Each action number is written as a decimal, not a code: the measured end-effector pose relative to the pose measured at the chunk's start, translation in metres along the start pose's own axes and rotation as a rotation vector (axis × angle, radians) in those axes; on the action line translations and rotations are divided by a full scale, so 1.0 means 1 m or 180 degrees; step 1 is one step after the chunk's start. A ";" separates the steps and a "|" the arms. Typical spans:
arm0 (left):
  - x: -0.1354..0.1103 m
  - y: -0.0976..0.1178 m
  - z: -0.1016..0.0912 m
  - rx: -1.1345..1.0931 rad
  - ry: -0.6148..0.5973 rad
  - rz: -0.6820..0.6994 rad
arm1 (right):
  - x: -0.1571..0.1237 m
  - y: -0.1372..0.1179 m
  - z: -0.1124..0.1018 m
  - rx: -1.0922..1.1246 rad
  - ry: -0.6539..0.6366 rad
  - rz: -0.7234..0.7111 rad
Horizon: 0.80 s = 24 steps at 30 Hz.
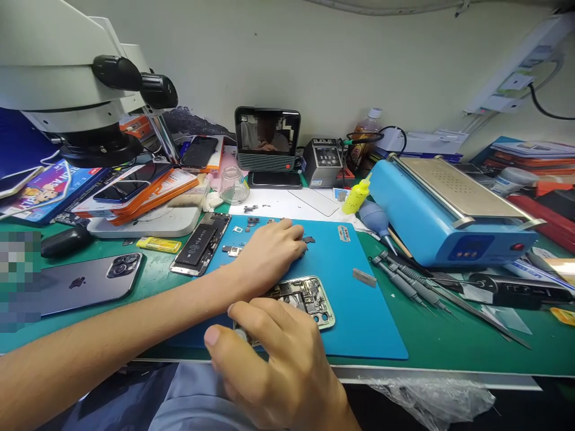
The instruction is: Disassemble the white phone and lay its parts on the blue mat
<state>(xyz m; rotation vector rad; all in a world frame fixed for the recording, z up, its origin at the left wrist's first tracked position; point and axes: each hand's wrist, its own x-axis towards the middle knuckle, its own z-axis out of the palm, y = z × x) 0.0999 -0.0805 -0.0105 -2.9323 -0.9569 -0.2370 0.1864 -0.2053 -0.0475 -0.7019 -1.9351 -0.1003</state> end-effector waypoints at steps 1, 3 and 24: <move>0.000 0.000 0.001 -0.0018 0.0029 0.0008 | 0.000 0.000 -0.001 0.0003 -0.0017 -0.0011; -0.002 0.000 0.003 -0.0067 0.0105 0.0025 | 0.000 -0.001 -0.001 0.0111 -0.0068 0.0025; -0.110 -0.030 -0.026 -0.1318 0.1350 -0.0656 | 0.001 0.004 -0.005 0.0254 -0.0045 0.0142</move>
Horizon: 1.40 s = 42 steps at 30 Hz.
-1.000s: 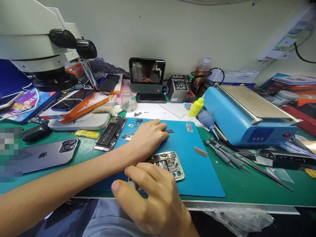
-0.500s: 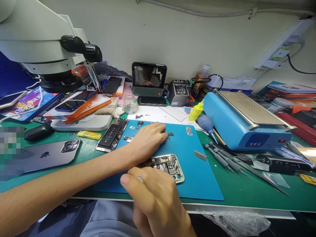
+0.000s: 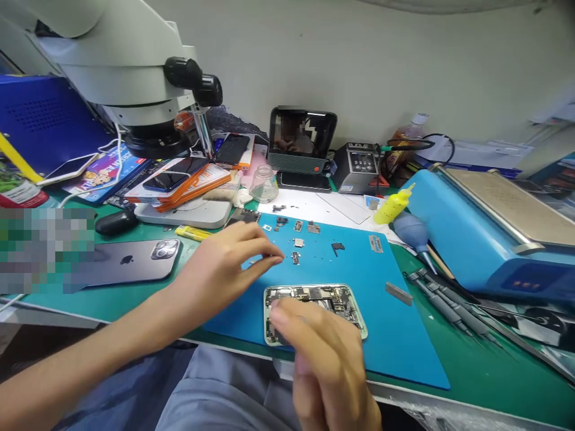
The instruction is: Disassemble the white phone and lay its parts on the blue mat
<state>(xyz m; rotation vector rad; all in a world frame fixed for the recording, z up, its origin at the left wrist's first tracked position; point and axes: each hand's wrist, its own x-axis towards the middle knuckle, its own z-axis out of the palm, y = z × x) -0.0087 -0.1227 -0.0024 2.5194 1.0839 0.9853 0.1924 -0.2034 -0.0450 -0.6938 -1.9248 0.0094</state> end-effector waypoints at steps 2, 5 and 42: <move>-0.023 0.004 0.000 -0.0090 -0.0164 -0.0275 | 0.001 0.002 0.000 0.0040 0.0056 0.0012; -0.049 0.012 0.003 -0.0382 -0.0334 -0.0437 | -0.001 0.004 0.000 0.0103 0.0034 0.0048; 0.095 0.038 0.094 0.1131 -0.1230 0.0717 | -0.033 0.048 -0.105 0.0648 0.2324 0.3422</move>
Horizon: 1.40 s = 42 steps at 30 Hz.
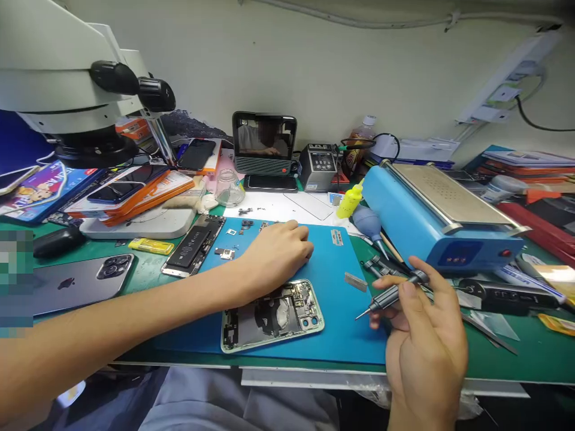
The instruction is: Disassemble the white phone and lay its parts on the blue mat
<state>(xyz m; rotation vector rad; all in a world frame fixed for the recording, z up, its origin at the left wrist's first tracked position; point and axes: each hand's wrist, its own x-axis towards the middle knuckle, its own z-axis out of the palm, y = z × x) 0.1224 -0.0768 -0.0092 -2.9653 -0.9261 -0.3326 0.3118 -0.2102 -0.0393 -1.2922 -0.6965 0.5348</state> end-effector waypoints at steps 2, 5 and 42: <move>0.000 0.003 0.005 0.0074 -0.0027 -0.0030 | -0.001 -0.002 0.000 0.0036 -0.0040 0.0013; -0.005 0.004 0.006 0.0076 -0.0062 -0.0106 | -0.002 -0.003 0.001 0.0032 -0.0096 0.0024; -0.194 0.033 -0.001 -0.1476 0.0136 -0.1468 | 0.006 0.006 0.005 -0.1672 -0.0871 -0.0156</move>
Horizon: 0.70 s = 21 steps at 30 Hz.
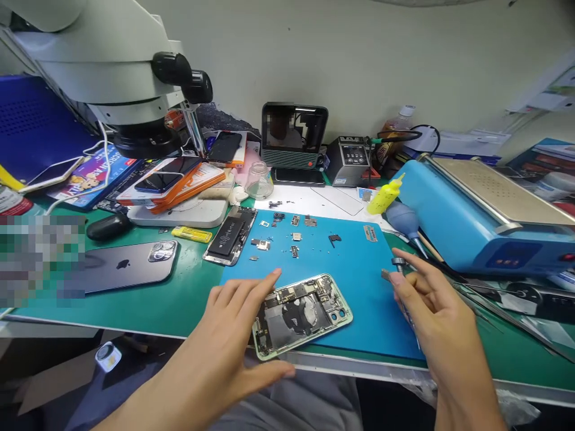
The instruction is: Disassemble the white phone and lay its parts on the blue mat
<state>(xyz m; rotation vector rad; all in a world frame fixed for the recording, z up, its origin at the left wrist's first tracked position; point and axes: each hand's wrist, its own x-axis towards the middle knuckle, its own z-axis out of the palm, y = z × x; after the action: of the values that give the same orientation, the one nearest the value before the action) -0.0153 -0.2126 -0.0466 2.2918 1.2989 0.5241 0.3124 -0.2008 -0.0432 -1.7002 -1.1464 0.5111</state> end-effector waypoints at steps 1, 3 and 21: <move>-0.003 -0.003 -0.003 -0.0080 -0.0077 -0.0024 | 0.001 0.000 0.000 -0.0095 -0.0009 -0.0016; -0.008 -0.008 -0.008 -0.0206 -0.0207 -0.0037 | 0.001 0.001 0.002 -0.0270 -0.0027 -0.0036; -0.011 -0.007 0.001 0.0262 0.0098 0.0808 | -0.002 0.006 0.006 -0.0470 0.0066 0.0101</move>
<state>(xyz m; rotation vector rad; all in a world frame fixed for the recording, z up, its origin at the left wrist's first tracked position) -0.0248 -0.2190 -0.0518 2.5439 1.0666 0.6017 0.3097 -0.1996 -0.0510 -1.8489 -1.1679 0.4361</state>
